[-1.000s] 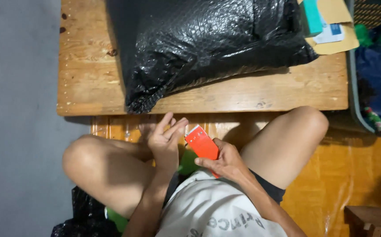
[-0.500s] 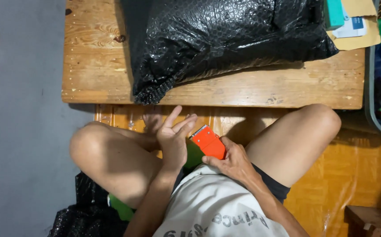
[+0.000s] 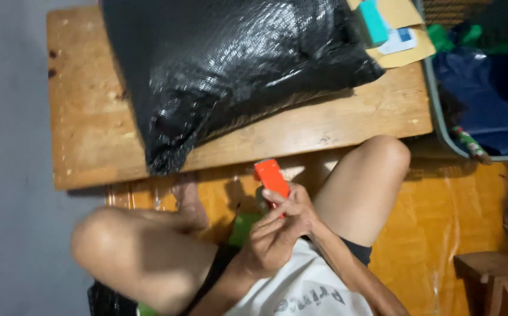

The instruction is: Sealing a black bubble mailer bag using a manual tape dispenser on a low wooden table

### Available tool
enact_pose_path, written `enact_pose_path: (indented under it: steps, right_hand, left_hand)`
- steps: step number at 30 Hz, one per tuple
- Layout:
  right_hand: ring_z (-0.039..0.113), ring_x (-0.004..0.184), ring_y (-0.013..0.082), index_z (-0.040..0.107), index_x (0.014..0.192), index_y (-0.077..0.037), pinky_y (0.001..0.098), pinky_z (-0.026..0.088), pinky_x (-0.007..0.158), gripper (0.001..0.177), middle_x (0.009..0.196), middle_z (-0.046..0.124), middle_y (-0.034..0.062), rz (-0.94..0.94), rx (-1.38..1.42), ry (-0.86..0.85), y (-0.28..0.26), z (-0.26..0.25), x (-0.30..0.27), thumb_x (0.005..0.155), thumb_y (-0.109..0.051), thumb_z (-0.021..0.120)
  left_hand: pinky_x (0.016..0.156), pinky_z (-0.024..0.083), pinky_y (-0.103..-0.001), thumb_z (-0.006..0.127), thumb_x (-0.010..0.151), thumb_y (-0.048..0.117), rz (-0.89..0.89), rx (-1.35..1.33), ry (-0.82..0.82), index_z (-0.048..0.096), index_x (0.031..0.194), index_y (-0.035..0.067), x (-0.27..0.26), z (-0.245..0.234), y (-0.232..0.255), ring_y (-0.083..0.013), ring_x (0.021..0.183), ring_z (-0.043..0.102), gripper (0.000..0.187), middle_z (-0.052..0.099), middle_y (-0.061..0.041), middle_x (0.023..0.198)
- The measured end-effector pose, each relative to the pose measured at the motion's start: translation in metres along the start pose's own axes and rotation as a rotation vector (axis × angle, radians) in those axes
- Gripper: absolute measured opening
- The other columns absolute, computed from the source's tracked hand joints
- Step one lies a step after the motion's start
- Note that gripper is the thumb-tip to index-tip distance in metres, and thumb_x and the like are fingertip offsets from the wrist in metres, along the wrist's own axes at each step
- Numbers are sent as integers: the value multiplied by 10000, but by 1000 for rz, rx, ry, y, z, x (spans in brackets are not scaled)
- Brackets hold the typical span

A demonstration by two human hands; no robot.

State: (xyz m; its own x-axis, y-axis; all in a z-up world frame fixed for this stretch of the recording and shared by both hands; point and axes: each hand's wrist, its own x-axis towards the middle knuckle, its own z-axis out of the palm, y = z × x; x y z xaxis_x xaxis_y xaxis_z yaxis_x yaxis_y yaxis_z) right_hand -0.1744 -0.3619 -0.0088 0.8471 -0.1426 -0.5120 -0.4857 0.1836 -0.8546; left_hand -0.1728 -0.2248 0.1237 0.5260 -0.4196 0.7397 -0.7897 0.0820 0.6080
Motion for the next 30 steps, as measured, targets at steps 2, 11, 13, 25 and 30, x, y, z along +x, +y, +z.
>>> enact_pose_path:
  steps: [2,11,13,25,30]
  right_hand:
    - [496,671,51,665,878,-119,215,371,586,241,757,597,-46,-161,-8,165,-25,-12,-7,826,-272,843]
    - [647,882,460,545,1248,37,511,497,720,426,1049,676,284,-693,-1003,810,-162,-172,-17,997,-267,707]
    - [598,824,613,487,1237,44,625,469,666,471,982,642,357,-636,-1231,859,-158,-224,19,986,-285,714]
    - [661,833,524,636,960,79,545,488,672,639,913,711,322,-179,-1410,640,-126,-280,62,940,-538,799]
    - [670,1035,223,688,1189,21,332,526,958,152,1116,711,146,-829,-711,416,-175,-131,-13,1101,-102,695]
  left_hand:
    - [998,543,-405,602,1005,117,-246,284,53,684,1189,86,-49,1,-38,-326,1168,655,204,656,-203,1225]
    - [1257,183,-504,613,917,465,-842,-967,470,120,1607,22,6,-50,-41,-373,1531,282,956,353,-334,1552]
    - [1240,119,-556,561,920,656,-819,-1176,472,78,1631,80,2,-49,-47,-386,1547,227,1034,259,-334,1612]
    - [1216,-5,-586,516,872,732,-813,-1430,596,59,1644,101,1,-39,-41,-374,1568,110,1096,260,-362,1592]
    - [1258,-20,-524,587,914,692,-699,-1183,553,64,1629,43,-3,-27,-35,-340,1611,65,1098,415,-339,1511]
